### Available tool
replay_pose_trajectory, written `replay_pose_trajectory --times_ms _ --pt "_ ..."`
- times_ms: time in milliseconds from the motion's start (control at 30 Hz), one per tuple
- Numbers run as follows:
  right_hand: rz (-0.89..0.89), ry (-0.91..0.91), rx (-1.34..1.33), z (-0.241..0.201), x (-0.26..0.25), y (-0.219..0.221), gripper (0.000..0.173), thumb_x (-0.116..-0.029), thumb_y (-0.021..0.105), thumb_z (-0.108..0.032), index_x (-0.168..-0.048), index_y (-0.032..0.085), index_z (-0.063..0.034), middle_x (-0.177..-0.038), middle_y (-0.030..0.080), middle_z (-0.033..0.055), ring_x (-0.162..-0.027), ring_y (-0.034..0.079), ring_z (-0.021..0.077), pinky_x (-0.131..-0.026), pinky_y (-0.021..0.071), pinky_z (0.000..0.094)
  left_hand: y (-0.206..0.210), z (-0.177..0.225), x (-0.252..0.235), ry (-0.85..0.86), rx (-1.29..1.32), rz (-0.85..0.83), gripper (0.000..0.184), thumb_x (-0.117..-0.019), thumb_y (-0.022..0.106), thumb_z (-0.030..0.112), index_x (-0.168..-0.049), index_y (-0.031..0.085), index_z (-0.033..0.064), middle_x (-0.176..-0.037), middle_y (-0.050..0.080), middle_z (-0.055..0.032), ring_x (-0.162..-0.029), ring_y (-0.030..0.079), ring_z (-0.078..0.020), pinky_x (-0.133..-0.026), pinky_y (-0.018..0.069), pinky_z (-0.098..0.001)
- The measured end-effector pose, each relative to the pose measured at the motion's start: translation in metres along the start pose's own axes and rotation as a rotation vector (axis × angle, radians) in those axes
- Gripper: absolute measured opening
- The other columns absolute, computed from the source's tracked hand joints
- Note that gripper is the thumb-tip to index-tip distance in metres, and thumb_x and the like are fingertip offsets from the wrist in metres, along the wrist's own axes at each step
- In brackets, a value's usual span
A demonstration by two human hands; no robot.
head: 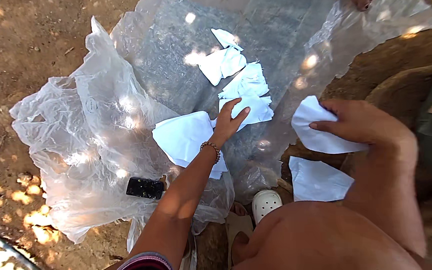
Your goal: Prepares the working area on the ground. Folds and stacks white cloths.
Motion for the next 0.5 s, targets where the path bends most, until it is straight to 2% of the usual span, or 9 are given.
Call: replay_pose_trajectory --times_ms 67,100,167,200,267,333,400,433,500 --pt "0.031 -0.208 -0.107 -0.029 0.005 -0.013 0.027 -0.0924 0.074 -0.025 -0.11 0.067 -0.0052 -0.081 0.067 0.0152 -0.073 0.066 0.0344 -0.065 0.05 0.0629 0.01 0.004 -0.003 -0.004 0.189 -0.165 0.064 -0.1058 0.05 0.037 -0.154 0.039 -0.0031 -0.16 0.04 -0.0213 -0.149 0.038 -0.0287 -0.121 0.0333 -0.044" --pt "0.033 -0.276 -0.182 -0.039 0.0 -0.015 0.028 -0.0918 0.07 -0.028 -0.11 0.068 -0.0078 -0.081 0.068 0.0096 -0.071 0.066 0.0264 -0.064 0.0522 0.0569 0.01 0.009 -0.003 0.003 0.207 -0.249 0.073 -0.1047 0.045 0.047 -0.156 0.035 -0.0027 -0.162 0.037 -0.0202 -0.15 0.036 -0.0277 -0.122 0.0307 -0.0432" --pt "0.003 -0.349 -0.355 -0.053 -0.015 -0.009 0.027 -0.0934 0.067 -0.029 -0.113 0.066 -0.0098 -0.083 0.068 0.0023 -0.071 0.066 0.0123 -0.066 0.057 0.0403 0.005 0.012 -0.006 0.02 0.205 -0.366 0.084 -0.0993 0.045 0.06 -0.153 0.04 -0.0043 -0.159 0.042 -0.021 -0.148 0.038 -0.0281 -0.123 0.0284 -0.0428" --pt "-0.018 -0.362 -0.453 -0.054 -0.024 -0.003 0.026 -0.0944 0.066 -0.026 -0.115 0.065 -0.0092 -0.085 0.069 0.0008 -0.071 0.066 0.0076 -0.067 0.0581 0.0331 -0.001 0.011 -0.008 0.016 0.21 -0.396 0.079 -0.0988 0.051 0.053 -0.15 0.043 -0.0075 -0.154 0.046 -0.0238 -0.145 0.042 -0.0285 -0.122 0.0294 -0.0427" --pt "-0.072 -0.358 -0.627 -0.051 -0.044 0.016 0.024 -0.0961 0.064 -0.016 -0.118 0.062 -0.0061 -0.088 0.07 0.0009 -0.073 0.067 0.0044 -0.07 0.059 0.0265 -0.016 0.009 -0.009 -0.045 0.174 -0.406 0.053 -0.0971 0.062 0.029 -0.134 0.055 -0.008 -0.127 0.064 -0.0188 -0.116 0.061 -0.0166 -0.104 0.0486 -0.0353" --pt "-0.131 -0.324 -0.768 -0.039 -0.062 0.04 0.023 -0.0976 0.06 -0.006 -0.121 0.06 -0.0021 -0.092 0.07 0.0026 -0.076 0.068 0.0043 -0.073 0.0594 0.0254 -0.032 0.004 -0.014 -0.132 0.108 -0.42 0.035 -0.0932 0.073 0.014 -0.119 0.065 -0.0075 -0.113 0.068 -0.0171 -0.103 0.065 -0.0166 -0.096 0.0528 -0.037" --pt "-0.14 -0.265 -0.874 -0.027 -0.081 0.065 0.024 -0.0979 0.058 -0.003 -0.121 0.058 -0.0003 -0.094 0.069 0.0037 -0.079 0.068 0.005 -0.077 0.0591 0.026 -0.04 -0.008 -0.022 -0.163 -0.02 -0.367 0.024 -0.0914 0.076 0.016 -0.096 0.065 -0.0043 -0.085 0.064 -0.0092 -0.077 0.059 -0.0125 -0.076 0.0506 -0.0339" --pt "-0.135 -0.226 -0.908 -0.023 -0.09 0.076 0.023 -0.099 0.058 -0.004 -0.122 0.058 -0.0008 -0.096 0.069 0.0038 -0.081 0.068 0.0051 -0.078 0.0589 0.026 -0.042 -0.014 -0.025 -0.182 -0.058 -0.346 0.027 -0.0929 0.076 0.018 -0.093 0.061 -0.0039 -0.078 0.059 -0.0075 -0.07 0.054 -0.0123 -0.071 0.0475 -0.0331" --pt "-0.114 -0.127 -0.929 -0.023 -0.102 0.091 0.023 -0.1033 0.056 -0.009 -0.125 0.057 -0.0004 -0.098 0.068 0.0071 -0.081 0.067 0.008 -0.078 0.0584 0.0288 -0.04 -0.024 -0.027 -0.246 -0.066 -0.323 0.031 -0.0966 0.072 0.019 -0.11 0.059 -0.0064 -0.085 0.064 -0.013 -0.075 0.058 -0.0159 -0.077 0.0513 -0.0362"
Point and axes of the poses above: each hand's wrist, its own x-axis away from the middle knuckle, its own y-axis out of the palm, z = x × y, the point moved 3 cm from there along -x, towards the middle knuckle
